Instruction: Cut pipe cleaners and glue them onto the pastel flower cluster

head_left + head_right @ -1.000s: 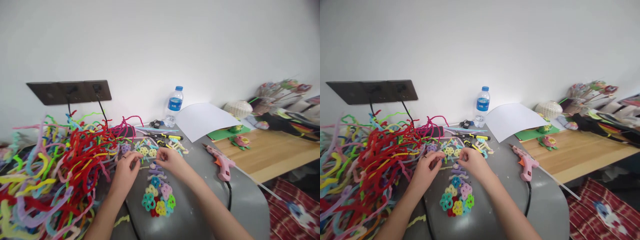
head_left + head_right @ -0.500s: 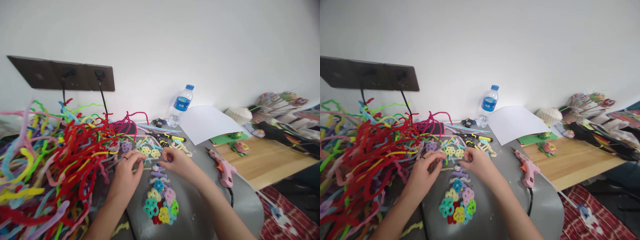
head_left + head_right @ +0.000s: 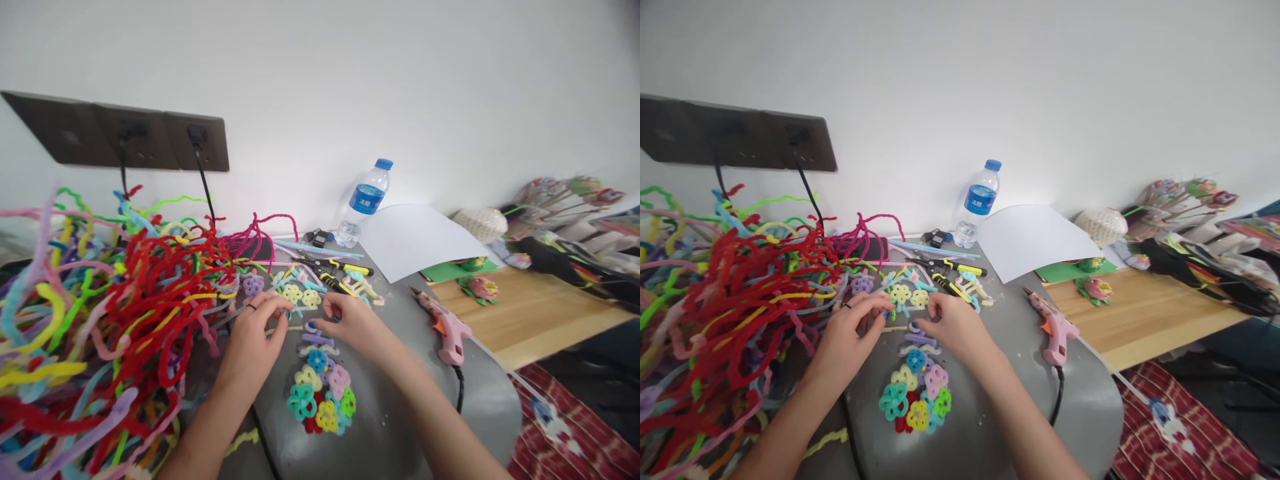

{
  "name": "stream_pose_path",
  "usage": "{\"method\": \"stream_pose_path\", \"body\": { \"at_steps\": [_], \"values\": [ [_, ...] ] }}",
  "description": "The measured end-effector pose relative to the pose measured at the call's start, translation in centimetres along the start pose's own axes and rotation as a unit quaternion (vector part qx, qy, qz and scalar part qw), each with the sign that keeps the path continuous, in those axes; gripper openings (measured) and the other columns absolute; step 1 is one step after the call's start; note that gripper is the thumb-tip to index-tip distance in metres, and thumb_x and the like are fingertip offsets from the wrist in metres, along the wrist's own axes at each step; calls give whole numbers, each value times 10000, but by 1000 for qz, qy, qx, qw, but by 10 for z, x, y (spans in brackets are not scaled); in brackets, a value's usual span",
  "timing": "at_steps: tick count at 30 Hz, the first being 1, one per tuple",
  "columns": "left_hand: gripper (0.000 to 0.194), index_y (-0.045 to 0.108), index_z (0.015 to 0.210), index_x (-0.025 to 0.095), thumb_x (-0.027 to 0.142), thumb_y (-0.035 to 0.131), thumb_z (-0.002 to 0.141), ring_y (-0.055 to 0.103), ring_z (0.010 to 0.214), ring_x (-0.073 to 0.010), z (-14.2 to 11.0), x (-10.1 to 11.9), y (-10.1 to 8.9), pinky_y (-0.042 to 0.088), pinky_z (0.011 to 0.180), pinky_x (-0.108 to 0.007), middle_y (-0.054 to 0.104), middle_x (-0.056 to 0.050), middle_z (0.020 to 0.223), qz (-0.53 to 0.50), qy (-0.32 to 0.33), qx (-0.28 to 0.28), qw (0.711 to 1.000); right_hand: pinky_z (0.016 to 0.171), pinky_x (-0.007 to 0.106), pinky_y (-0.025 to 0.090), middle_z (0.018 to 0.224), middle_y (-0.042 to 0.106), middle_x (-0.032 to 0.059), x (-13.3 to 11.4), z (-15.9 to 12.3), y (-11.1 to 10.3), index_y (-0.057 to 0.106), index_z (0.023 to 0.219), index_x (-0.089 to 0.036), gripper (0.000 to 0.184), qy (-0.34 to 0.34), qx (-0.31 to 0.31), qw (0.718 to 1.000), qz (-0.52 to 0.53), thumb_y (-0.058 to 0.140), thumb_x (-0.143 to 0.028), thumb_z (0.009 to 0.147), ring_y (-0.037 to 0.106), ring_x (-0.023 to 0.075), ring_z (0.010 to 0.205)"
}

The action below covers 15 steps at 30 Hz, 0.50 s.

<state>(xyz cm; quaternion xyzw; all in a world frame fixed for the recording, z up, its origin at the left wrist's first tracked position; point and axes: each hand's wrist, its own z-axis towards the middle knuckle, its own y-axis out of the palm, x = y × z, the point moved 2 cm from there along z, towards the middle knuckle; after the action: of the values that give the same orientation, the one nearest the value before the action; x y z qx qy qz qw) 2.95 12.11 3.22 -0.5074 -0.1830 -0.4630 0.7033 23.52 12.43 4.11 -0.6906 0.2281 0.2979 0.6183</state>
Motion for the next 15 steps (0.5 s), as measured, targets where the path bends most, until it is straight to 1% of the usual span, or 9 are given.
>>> {"method": "stream_pose_path", "body": {
  "at_steps": [3, 7, 10, 12, 15],
  "values": [
    [238, 716, 913, 228, 100, 522, 863, 595, 624, -148, 0, 0, 0, 537, 746, -284, 730, -16, 903, -3, -8, 1, 1000, 559, 271, 237, 614, 364, -75, 0, -1, -4, 363, 652, -248, 369, -7, 8, 1000, 15, 702, -341, 765, 326, 121, 590],
    [235, 714, 908, 227, 107, 517, 867, 647, 697, -163, -1, 0, 1, 541, 761, -290, 739, -24, 923, -8, -12, -7, 1000, 558, 279, 238, 622, 347, -69, 1, -5, -23, 362, 664, -250, 367, -10, 21, 999, 34, 637, -422, 835, 322, 126, 602],
    [238, 715, 909, 229, 118, 508, 876, 643, 687, -161, -1, 0, 2, 548, 758, -293, 744, -29, 937, -12, -15, -4, 1000, 556, 281, 257, 629, 361, -56, 2, -9, -35, 376, 662, -249, 362, -10, 33, 998, 57, 569, -457, 889, 332, 129, 602],
    [242, 717, 904, 227, 121, 501, 876, 625, 658, -154, -1, 0, 2, 552, 752, -294, 745, -32, 936, -12, -13, -1, 1000, 557, 278, 272, 631, 378, -48, 2, -11, -36, 397, 663, -246, 340, -15, 34, 997, 66, 544, -439, 901, 346, 133, 605],
    [237, 721, 890, 228, 115, 516, 855, 622, 650, -153, 0, 0, 1, 553, 735, -290, 755, -33, 937, -11, -7, -7, 1000, 555, 268, 294, 611, 403, -50, 1, -12, -24, 467, 679, -237, 245, -20, 11, 998, 62, 569, -359, 866, 369, 134, 596]
  ]
}}
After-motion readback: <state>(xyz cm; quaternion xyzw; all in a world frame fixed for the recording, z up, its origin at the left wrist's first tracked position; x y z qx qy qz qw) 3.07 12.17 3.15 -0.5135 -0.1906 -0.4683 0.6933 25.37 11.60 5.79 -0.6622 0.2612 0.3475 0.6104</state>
